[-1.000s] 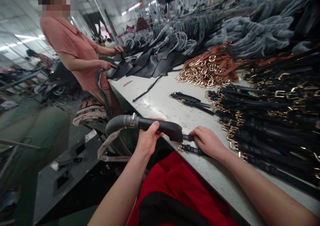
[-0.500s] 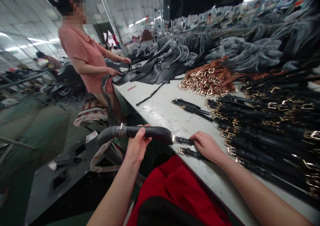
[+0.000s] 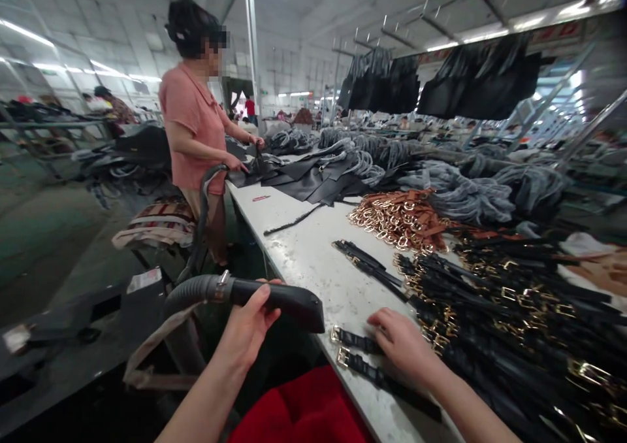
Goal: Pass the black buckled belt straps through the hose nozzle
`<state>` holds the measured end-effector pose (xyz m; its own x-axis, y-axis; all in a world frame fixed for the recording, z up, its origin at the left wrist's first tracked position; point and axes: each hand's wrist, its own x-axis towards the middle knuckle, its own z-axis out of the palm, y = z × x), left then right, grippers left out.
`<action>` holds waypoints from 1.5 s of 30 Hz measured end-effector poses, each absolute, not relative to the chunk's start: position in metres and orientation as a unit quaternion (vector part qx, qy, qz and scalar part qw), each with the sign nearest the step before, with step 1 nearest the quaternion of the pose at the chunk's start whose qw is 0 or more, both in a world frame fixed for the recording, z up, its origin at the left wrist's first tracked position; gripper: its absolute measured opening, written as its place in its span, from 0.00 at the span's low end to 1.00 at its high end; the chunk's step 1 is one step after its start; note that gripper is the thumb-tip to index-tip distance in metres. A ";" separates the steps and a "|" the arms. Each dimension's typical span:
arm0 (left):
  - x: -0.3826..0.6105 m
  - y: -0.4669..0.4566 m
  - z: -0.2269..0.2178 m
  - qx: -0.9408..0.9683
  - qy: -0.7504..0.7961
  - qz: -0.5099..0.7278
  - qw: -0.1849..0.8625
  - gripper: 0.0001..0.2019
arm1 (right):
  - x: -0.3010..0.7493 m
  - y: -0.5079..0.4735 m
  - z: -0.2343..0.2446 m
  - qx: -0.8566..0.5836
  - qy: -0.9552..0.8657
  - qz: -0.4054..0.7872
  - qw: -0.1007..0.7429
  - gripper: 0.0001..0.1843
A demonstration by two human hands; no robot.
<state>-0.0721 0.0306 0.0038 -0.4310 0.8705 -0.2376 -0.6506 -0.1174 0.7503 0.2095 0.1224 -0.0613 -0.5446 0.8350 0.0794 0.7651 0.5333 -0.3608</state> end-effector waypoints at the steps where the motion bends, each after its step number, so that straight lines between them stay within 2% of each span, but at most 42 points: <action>1: -0.074 0.028 0.004 0.128 0.423 0.732 0.519 0.15 | 0.205 0.134 -0.056 -0.474 -0.862 0.127 0.128 0.14; 5: -0.071 0.024 0.003 0.139 0.435 0.714 0.531 0.16 | 0.184 0.187 -0.047 -0.592 -0.796 0.043 0.118 0.19; 9: -0.074 0.024 0.000 0.146 0.441 0.710 0.530 0.17 | 0.175 0.219 -0.053 -0.663 -0.744 0.022 0.080 0.16; 13: -0.079 0.020 -0.002 0.146 0.442 0.715 0.522 0.16 | 0.179 0.214 -0.055 -0.624 -0.777 0.061 0.058 0.11; 17: -0.075 0.020 0.001 0.157 0.432 0.719 0.521 0.16 | 0.185 0.190 -0.054 -0.514 -0.837 0.185 0.038 0.11; 24: -0.061 0.037 0.009 0.197 0.424 0.710 0.527 0.16 | 0.185 0.161 -0.069 -0.482 -0.859 0.118 0.126 0.19; 32: -0.038 0.075 0.013 0.251 0.434 0.691 0.521 0.15 | 0.184 0.177 -0.086 -0.463 -0.855 0.163 0.169 0.19; 42: -0.005 0.100 0.012 0.248 0.419 0.669 0.562 0.16 | 0.180 0.181 -0.085 -0.499 -0.823 0.186 0.199 0.12; 45: -0.012 0.099 0.011 0.256 0.436 0.677 0.535 0.15 | 0.182 0.181 -0.085 -0.487 -0.827 0.193 0.207 0.13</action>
<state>-0.0121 0.0987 0.0109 -0.2962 0.9475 -0.1205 -0.5011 -0.0467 0.8641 0.1819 0.1812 -0.0849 -0.4407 0.8843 0.1544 0.7247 0.4520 -0.5201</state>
